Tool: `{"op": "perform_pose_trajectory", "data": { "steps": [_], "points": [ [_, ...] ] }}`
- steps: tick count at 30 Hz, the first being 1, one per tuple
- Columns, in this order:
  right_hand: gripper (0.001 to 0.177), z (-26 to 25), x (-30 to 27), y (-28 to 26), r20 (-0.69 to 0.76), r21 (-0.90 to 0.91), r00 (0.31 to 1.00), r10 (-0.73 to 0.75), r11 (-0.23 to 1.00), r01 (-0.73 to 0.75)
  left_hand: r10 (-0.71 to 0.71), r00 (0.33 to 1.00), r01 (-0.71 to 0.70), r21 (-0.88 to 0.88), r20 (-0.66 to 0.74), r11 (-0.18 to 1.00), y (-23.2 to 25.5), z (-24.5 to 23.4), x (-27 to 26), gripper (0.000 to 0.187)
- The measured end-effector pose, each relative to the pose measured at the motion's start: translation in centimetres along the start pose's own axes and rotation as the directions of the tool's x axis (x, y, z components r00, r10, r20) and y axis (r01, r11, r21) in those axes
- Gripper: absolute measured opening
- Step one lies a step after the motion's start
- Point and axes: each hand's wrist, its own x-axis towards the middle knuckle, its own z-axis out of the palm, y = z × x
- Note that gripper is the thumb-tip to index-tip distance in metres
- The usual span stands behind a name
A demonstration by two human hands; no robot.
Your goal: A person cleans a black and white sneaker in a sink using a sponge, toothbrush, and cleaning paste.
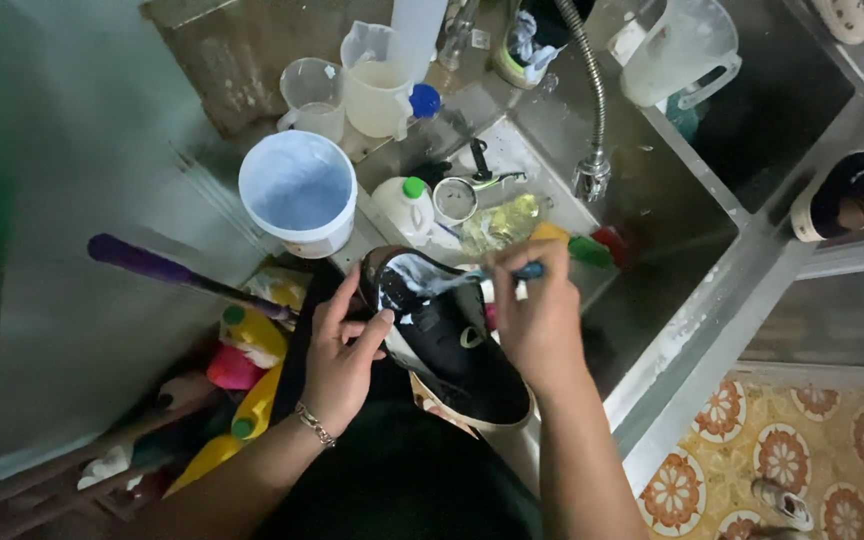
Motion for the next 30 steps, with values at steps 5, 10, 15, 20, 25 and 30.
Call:
{"op": "perform_pose_trajectory", "data": {
  "steps": [5,10,15,20,25,30],
  "points": [
    [0.033,2.6,1.1,1.0,-0.063,0.101,0.996,-0.056,0.993,0.062,-0.004,1.0,0.003,0.052,0.008,0.999,-0.1,0.1,0.3,0.091],
    [0.032,-0.6,0.7,0.0,-0.065,0.013,0.996,-0.062,0.998,0.063,0.022,1.0,-0.023,0.098,0.013,0.995,-1.4,-0.5,1.0,0.089],
    [0.028,-0.7,0.8,1.0,-0.096,0.047,0.984,-0.148,0.987,0.153,0.113,0.994,-0.113,0.147,0.006,0.983,-2.9,-0.4,1.3,0.087],
    [0.031,1.5,2.1,1.8,-0.052,0.145,0.992,-0.119,0.981,0.125,0.127,0.991,-0.13,0.136,0.029,0.982,-2.4,-0.6,1.2,0.088],
    [0.03,-2.8,2.6,0.2,-0.044,0.023,0.998,-0.049,0.998,0.05,0.119,0.992,-0.122,0.121,0.032,0.985,-1.9,-0.9,1.3,0.086],
    [0.026,0.9,2.9,2.2,0.053,0.167,0.998,-0.035,0.986,0.025,0.151,0.988,-0.154,0.083,0.039,0.985,0.5,-0.2,0.3,0.087]
  ]
}}
